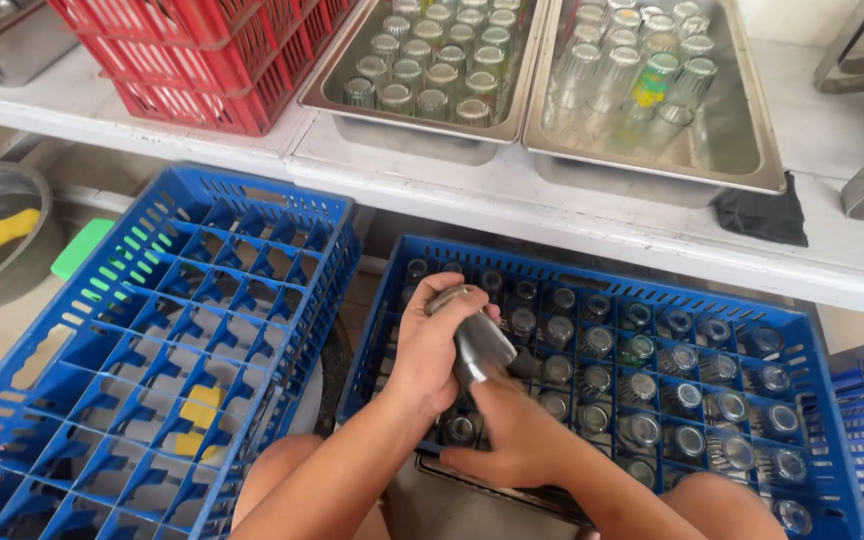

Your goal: Cleaning and wiping small glasses with a cloth and organizing them in crates

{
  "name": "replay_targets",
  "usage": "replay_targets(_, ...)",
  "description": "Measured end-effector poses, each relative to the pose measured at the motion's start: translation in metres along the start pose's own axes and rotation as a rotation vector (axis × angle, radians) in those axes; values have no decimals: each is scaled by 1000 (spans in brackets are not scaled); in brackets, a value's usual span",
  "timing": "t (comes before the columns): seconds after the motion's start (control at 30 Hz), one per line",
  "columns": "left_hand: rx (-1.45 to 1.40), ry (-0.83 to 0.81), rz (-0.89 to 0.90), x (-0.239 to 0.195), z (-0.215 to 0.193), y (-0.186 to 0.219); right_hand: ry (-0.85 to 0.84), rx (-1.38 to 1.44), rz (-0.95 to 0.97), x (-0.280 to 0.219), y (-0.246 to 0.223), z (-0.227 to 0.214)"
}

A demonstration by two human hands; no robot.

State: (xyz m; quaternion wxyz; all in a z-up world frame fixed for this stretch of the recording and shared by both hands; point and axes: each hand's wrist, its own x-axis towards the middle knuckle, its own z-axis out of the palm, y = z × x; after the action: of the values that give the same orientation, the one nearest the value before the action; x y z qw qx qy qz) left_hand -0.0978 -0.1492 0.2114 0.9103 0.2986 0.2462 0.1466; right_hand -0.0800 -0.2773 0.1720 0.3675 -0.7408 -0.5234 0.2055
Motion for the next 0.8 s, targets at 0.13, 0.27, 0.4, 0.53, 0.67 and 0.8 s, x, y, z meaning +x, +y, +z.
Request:
replay_targets(0.13,-224,-440,117,13,-16,-9,2,1673,-347,-5,-12,-4)
replay_targets(0.27,-74,-225,-47,-7,4,7,278,-226,-281,-8,-12,-17)
replay_targets(0.4,26,12,-93,-7,7,4,-89,-250,157,-5,-1,-1)
replay_targets(0.53,-142,-372,62,5,-8,-9,155,1143,41,-14,7,2)
replay_targets(0.67,-109,-300,3,-10,9,-2,281,-42,-245,-13,-4,-19)
replay_targets(0.8,-40,-26,-144,-5,15,-3,-13,-240,78,-10,11,-3)
